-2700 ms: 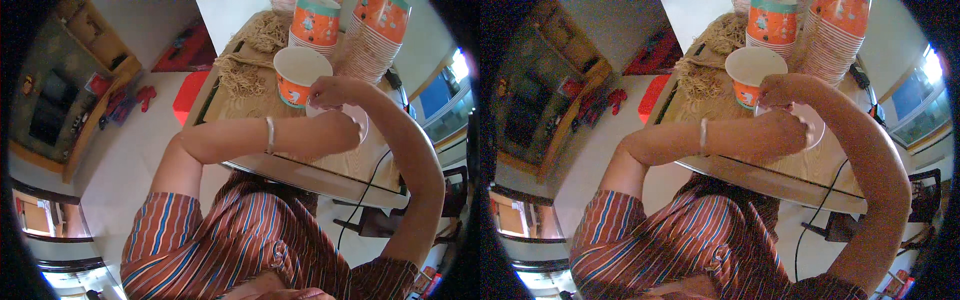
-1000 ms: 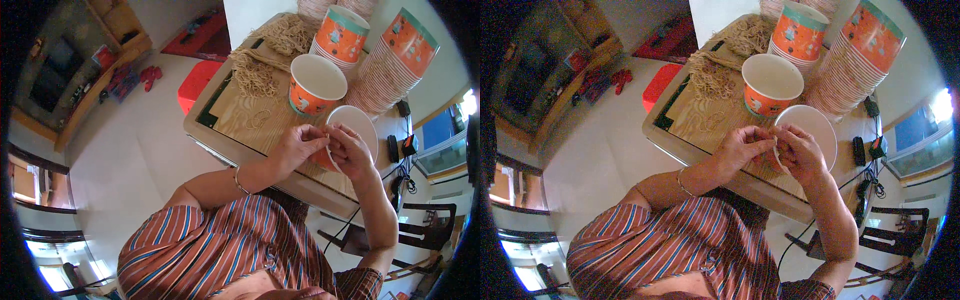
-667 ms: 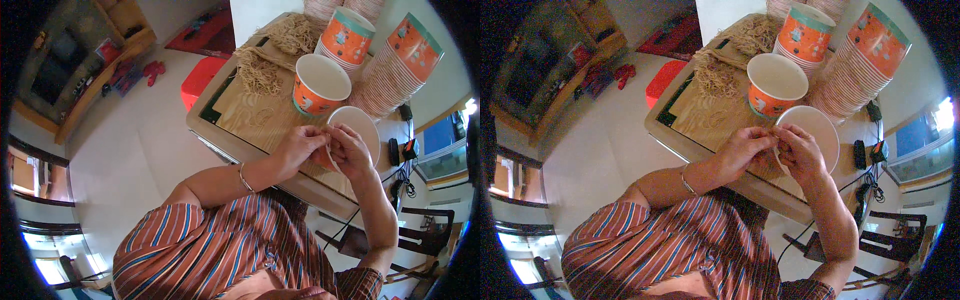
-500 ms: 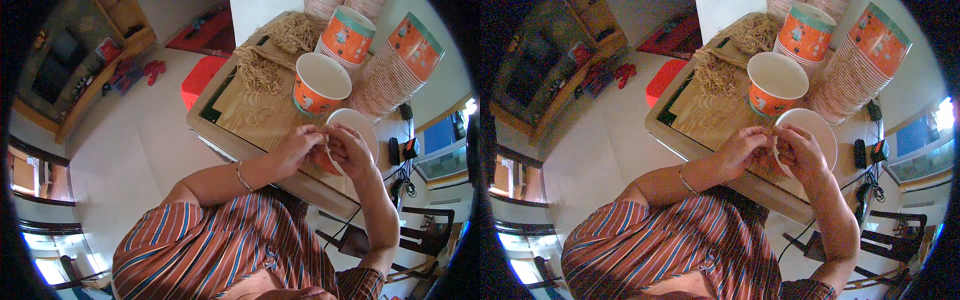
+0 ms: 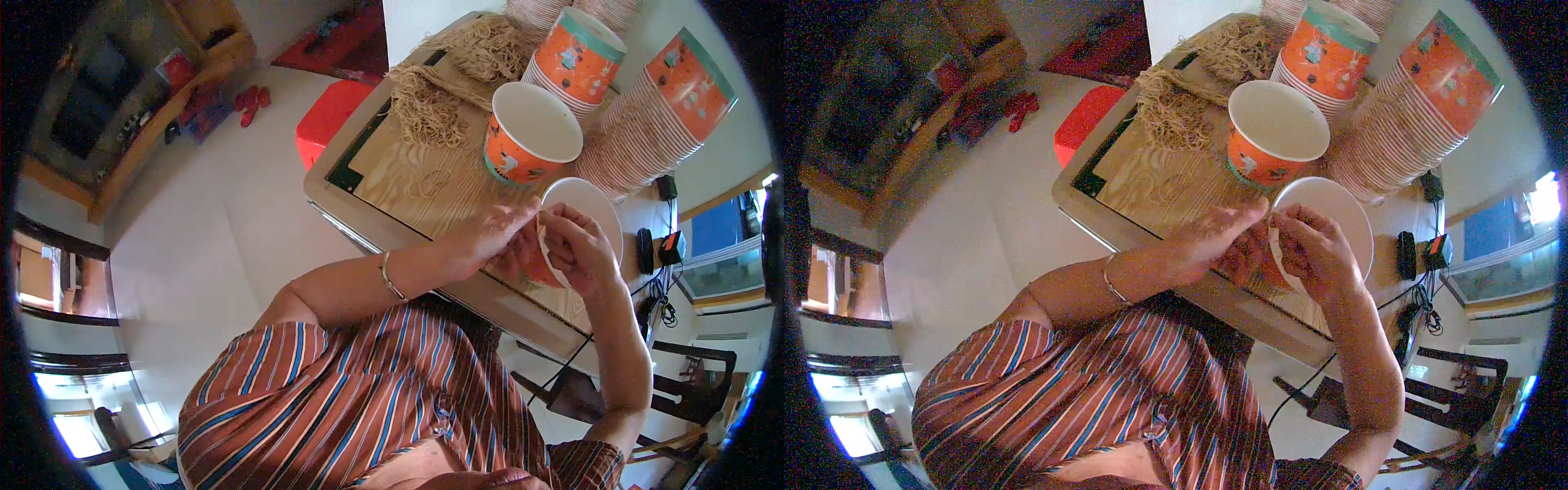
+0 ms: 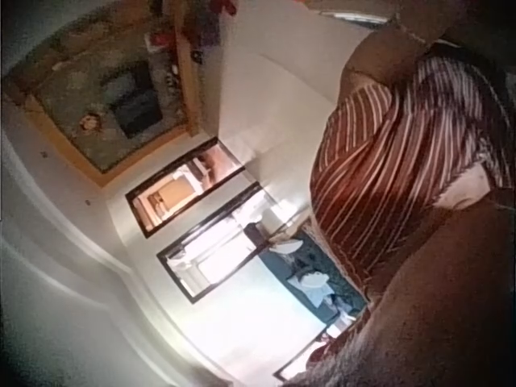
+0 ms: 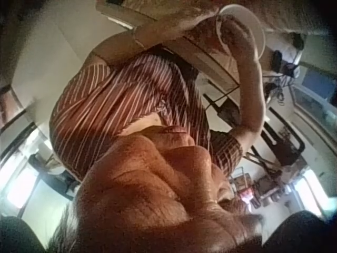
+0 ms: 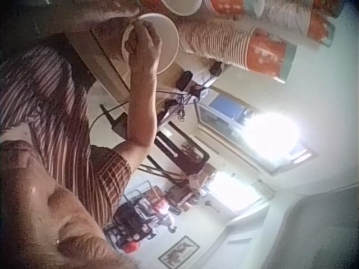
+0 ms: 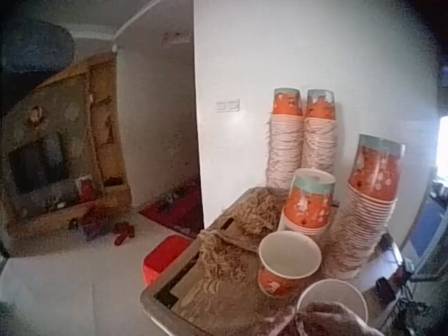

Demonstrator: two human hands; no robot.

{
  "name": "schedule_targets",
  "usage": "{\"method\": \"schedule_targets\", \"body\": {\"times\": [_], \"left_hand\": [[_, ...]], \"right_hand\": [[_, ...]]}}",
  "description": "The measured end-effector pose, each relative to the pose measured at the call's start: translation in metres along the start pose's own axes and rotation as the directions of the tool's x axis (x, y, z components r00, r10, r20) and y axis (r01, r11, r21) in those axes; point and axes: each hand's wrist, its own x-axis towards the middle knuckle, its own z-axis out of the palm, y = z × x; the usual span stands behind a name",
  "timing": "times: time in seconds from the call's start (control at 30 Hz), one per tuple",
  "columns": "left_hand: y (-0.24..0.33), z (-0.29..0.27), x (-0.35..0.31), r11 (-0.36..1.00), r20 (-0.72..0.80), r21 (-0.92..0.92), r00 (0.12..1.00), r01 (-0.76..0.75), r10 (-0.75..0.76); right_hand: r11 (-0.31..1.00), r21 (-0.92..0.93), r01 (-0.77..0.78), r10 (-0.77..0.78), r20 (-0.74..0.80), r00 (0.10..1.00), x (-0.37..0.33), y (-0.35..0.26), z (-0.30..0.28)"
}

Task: Threading elastic bands through pre-punched holes in decorative paper cups.

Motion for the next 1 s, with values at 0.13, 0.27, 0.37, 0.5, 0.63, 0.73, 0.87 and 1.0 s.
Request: {"method": "schedule_targets", "body": {"times": [0.13, 0.27, 0.37, 0.5, 0.63, 0.73, 0.87, 1.0], "left_hand": [[-0.002, -0.004, 0.001, 0.972, 0.066, 0.234, 0.998, -0.031, 0.016], [-0.004, -0.002, 0.004, 0.995, 0.056, 0.092, 0.998, -0.047, 0.042], [-0.003, -0.002, 0.001, 0.997, 0.058, 0.027, 0.996, -0.068, 0.067], [-0.004, -0.002, -0.003, 0.999, 0.008, -0.038, 0.999, -0.035, 0.036], [-0.004, -0.007, -0.004, 0.995, -0.025, 0.004, 0.995, -0.099, 0.099], [-0.003, -0.011, -0.003, 0.971, 0.037, 0.155, 0.983, -0.181, 0.177], [0.003, -0.010, -0.002, 0.954, 0.020, 0.260, 0.989, -0.148, 0.148], [0.002, -0.012, 0.003, 0.903, 0.036, 0.370, 0.975, -0.218, 0.220]], "right_hand": [[0.999, 0.035, 0.010, -0.010, -0.012, 1.000, -0.002, 0.000, 0.006], [1.000, 0.020, 0.007, -0.007, 0.018, 1.000, -0.002, -0.002, 0.006], [1.000, 0.022, -0.009, 0.009, -0.005, 1.000, -0.003, -0.002, 0.008], [0.999, 0.005, -0.035, 0.036, -0.048, 0.998, -0.004, -0.003, 0.007], [0.998, -0.027, -0.061, 0.059, -0.065, 0.996, -0.007, -0.005, 0.002], [0.992, -0.111, -0.054, 0.047, -0.070, 0.996, -0.009, -0.006, 0.003], [0.996, -0.092, 0.014, -0.021, -0.069, 0.997, -0.013, -0.010, 0.008], [0.998, -0.062, -0.002, 0.000, -0.038, 0.999, -0.012, -0.012, 0.006]]}}
